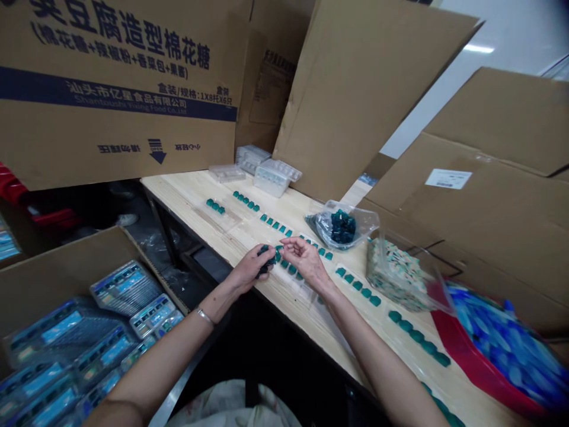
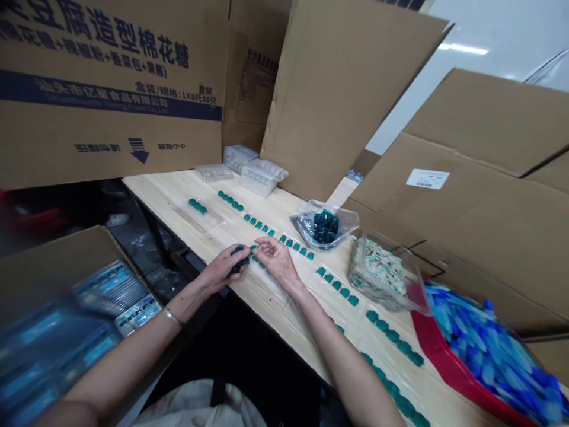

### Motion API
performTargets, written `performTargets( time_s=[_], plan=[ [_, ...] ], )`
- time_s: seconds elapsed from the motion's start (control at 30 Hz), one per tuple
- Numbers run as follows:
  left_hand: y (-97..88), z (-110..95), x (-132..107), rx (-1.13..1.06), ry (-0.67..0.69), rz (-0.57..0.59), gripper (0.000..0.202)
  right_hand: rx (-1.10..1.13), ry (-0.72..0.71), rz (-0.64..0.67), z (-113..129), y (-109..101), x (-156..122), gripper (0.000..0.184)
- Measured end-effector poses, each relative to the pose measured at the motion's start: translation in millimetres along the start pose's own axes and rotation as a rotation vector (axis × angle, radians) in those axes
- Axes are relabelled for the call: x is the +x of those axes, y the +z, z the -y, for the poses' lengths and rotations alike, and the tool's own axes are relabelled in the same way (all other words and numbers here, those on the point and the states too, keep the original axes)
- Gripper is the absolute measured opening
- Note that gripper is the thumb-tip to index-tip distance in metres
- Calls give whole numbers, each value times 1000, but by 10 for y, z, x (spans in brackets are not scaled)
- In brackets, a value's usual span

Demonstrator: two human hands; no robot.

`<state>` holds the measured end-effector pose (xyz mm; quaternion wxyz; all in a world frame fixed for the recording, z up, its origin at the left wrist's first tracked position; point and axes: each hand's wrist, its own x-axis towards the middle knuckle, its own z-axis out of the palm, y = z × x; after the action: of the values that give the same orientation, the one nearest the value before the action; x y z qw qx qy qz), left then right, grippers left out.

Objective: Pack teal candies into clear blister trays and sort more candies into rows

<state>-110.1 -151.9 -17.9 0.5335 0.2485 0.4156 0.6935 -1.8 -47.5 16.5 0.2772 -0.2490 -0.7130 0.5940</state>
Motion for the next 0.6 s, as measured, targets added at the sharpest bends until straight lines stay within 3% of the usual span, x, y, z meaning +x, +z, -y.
performTargets(
  time_s=[0.1, 0.23, 0.4, 0.6],
  plan=[
    [-18, -13, 8, -85, -13, 61, 29, 126, 109, 37, -6, 7, -7, 30],
    [-50, -11, 25, -72, -1, 44, 32, 334, 255, 83, 30, 2, -27, 31],
    [-56, -17, 11, 24, -8, 22, 33, 415, 313, 79, 59, -24, -35, 31],
    [-51, -41, -13, -138, -41, 118, 30, 434, 328, 111, 46, 4, -42, 31]
  ],
)
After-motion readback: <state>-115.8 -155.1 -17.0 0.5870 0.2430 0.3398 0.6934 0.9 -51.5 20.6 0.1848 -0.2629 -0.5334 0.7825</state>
